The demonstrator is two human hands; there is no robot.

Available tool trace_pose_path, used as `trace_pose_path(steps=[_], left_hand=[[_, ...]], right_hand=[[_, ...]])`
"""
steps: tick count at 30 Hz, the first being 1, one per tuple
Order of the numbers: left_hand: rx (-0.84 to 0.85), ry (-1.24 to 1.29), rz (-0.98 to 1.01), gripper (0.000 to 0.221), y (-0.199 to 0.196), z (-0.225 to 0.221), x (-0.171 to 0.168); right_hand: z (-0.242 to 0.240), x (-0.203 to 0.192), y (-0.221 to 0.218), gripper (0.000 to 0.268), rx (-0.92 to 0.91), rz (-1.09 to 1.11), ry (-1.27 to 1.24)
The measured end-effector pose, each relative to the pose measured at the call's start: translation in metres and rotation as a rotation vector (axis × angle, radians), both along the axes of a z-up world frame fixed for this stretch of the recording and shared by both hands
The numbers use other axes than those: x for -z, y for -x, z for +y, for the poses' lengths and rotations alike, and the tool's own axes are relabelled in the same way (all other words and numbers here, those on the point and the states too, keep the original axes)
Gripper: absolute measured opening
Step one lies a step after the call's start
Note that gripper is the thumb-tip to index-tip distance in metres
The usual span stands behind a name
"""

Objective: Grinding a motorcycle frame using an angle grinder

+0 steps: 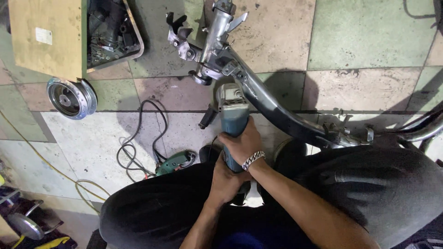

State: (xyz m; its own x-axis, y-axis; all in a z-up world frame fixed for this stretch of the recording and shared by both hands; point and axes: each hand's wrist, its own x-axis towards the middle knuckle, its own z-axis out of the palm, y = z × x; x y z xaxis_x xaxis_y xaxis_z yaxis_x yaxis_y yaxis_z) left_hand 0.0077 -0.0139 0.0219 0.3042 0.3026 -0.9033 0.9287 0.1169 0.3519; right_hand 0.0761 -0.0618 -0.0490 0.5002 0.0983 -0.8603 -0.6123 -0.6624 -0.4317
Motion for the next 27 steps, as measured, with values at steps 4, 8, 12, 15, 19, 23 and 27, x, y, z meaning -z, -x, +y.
trace_pose_path(steps=[4,8,12,15,19,23,27], left_hand=[[-0.014,0.008,-0.007,0.068,0.005,-0.005,0.009],[-0.006,-0.042,-0.049,0.066,-0.010,-0.011,-0.007],[-0.228,0.092,-0.222,0.075,0.036,-0.004,0.032],[-0.256,0.119,-0.221,0.071,0.026,-0.002,0.023],[-0.177,0.044,-0.121,0.067,0.026,-0.003,0.023],[-0.202,0.074,-0.197,0.073,0.035,-0.005,0.034],[-0.255,0.079,-0.170,0.066,0.024,-0.003,0.023]], right_hand=[[0.001,-0.003,-0.002,0.073,-0.008,-0.007,-0.015],[0.004,-0.003,-0.003,0.072,0.006,-0.027,-0.019],[0.002,0.009,0.008,0.065,-0.042,-0.034,0.071],[0.001,0.005,0.007,0.058,0.074,-0.024,-0.006],[0.002,0.007,0.003,0.060,0.019,0.008,-0.002],[0.000,0.020,0.013,0.063,0.008,-0.106,0.029],[0.002,0.012,0.006,0.065,0.038,-0.059,-0.009]])
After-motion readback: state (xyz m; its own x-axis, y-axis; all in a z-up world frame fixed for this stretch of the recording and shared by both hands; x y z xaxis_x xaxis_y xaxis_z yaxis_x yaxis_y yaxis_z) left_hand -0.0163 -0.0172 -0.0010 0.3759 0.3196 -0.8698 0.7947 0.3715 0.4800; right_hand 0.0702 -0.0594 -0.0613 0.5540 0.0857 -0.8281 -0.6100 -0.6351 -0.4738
